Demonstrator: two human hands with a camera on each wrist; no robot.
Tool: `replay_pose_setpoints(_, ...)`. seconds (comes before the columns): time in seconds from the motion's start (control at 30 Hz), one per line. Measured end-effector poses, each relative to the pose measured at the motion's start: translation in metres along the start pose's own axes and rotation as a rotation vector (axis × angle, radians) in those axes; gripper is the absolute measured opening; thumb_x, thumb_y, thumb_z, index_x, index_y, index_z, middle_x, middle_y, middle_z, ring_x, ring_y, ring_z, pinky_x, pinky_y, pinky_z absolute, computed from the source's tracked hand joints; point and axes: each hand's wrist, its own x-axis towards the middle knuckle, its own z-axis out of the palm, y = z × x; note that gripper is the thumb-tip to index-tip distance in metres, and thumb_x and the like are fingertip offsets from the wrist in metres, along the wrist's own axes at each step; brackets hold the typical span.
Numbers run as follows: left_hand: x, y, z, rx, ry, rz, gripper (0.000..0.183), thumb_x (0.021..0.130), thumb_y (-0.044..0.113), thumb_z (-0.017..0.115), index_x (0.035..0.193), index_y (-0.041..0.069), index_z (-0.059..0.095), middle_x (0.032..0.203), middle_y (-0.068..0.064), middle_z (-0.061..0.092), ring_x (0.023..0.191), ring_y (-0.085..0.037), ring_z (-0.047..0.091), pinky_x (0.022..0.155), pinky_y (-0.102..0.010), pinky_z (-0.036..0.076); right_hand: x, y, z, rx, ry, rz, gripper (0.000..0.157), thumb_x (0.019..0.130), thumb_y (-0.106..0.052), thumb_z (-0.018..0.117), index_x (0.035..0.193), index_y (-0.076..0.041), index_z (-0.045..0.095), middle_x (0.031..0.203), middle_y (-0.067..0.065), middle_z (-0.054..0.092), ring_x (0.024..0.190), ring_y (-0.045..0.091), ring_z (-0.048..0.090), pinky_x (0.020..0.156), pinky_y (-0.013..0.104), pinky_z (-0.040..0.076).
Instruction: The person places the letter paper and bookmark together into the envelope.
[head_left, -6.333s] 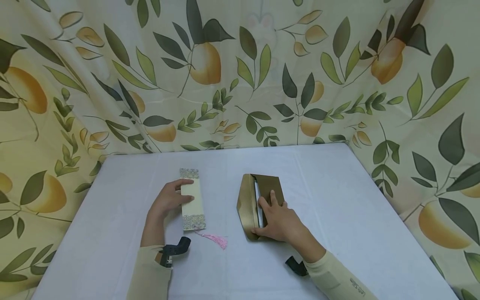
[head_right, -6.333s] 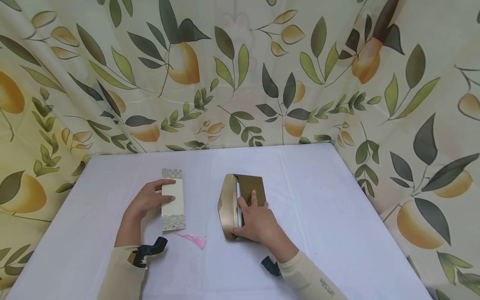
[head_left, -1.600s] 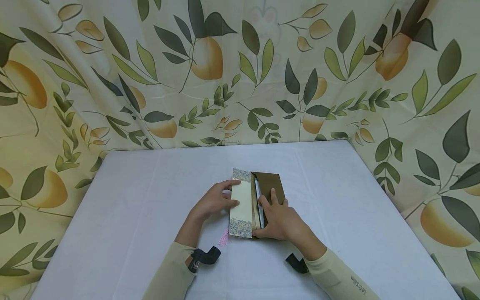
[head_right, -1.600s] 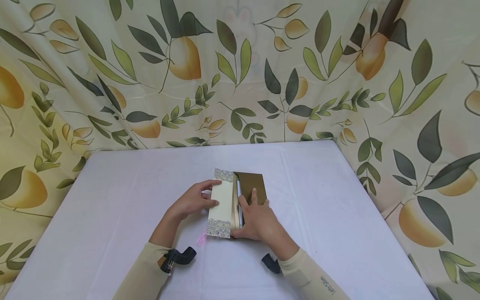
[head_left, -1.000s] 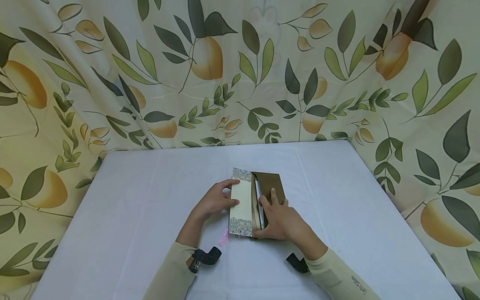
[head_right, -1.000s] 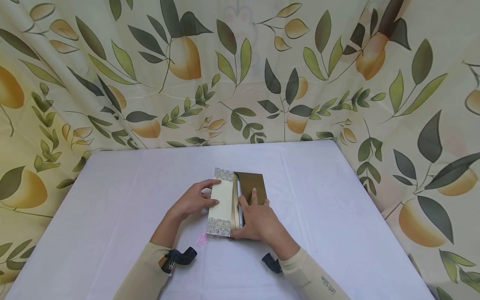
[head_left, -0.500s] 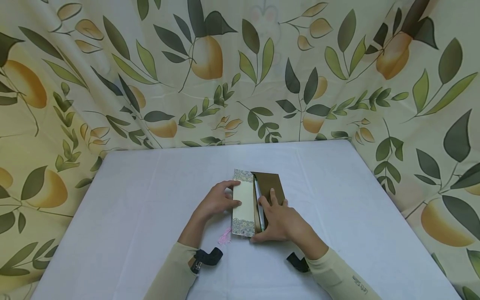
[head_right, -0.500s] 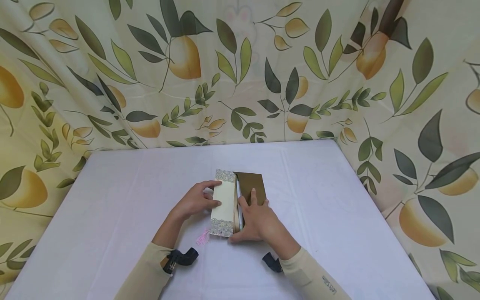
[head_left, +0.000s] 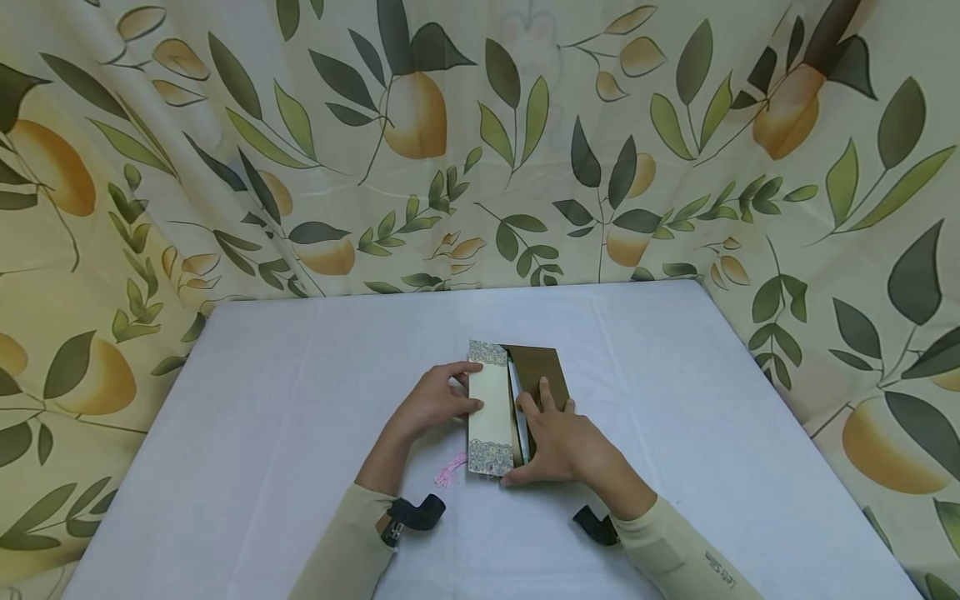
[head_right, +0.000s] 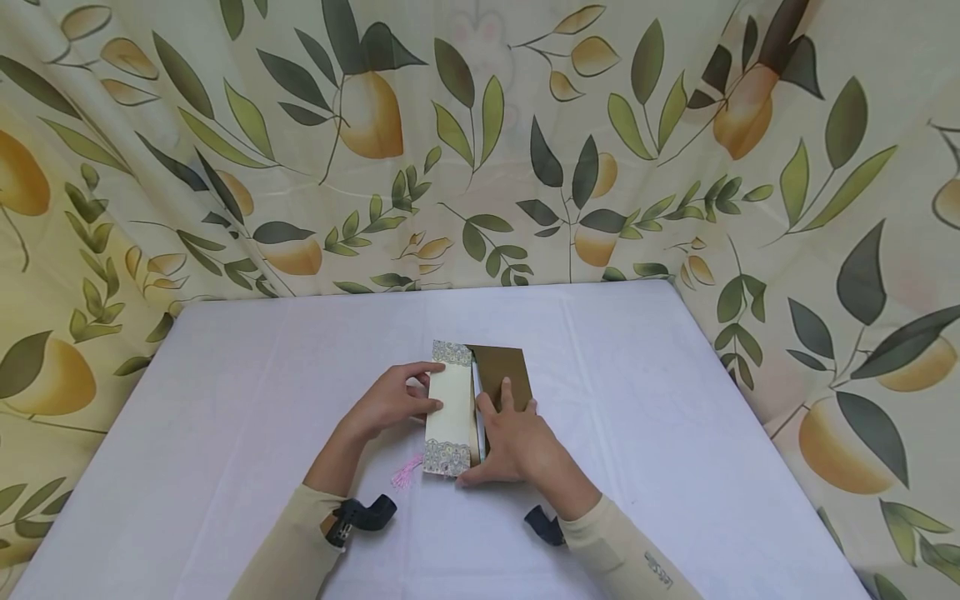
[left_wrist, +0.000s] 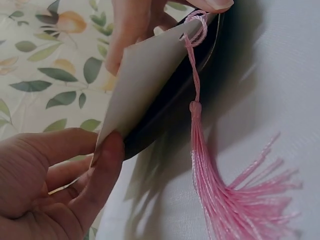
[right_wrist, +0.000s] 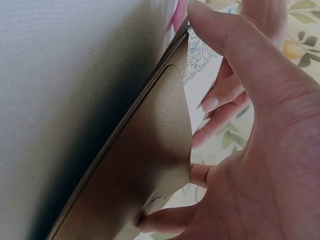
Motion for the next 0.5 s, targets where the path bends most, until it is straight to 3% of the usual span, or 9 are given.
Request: replay_pose_setpoints(0.5, 0.0001, 0.0031, 0.0056, -0.026, 0.027, 0.006, 0.061, 0.085, -0.005, 0.080, 0.142, -0.001, 0.059, 0.112, -0.016, 0.059, 0.075, -0.018, 0.071, 0.067, -0.036, 0.059, -0.0001, -0.0009, -0.0003, 0.014, 0.006, 0.001, 0.114, 0.062, -0.076, 0.085, 0.145, -0.013, 0.040, 0.160, 0.039, 0.018, 0.123, 0.073, 0.041, 0.070, 0.061, 0.056)
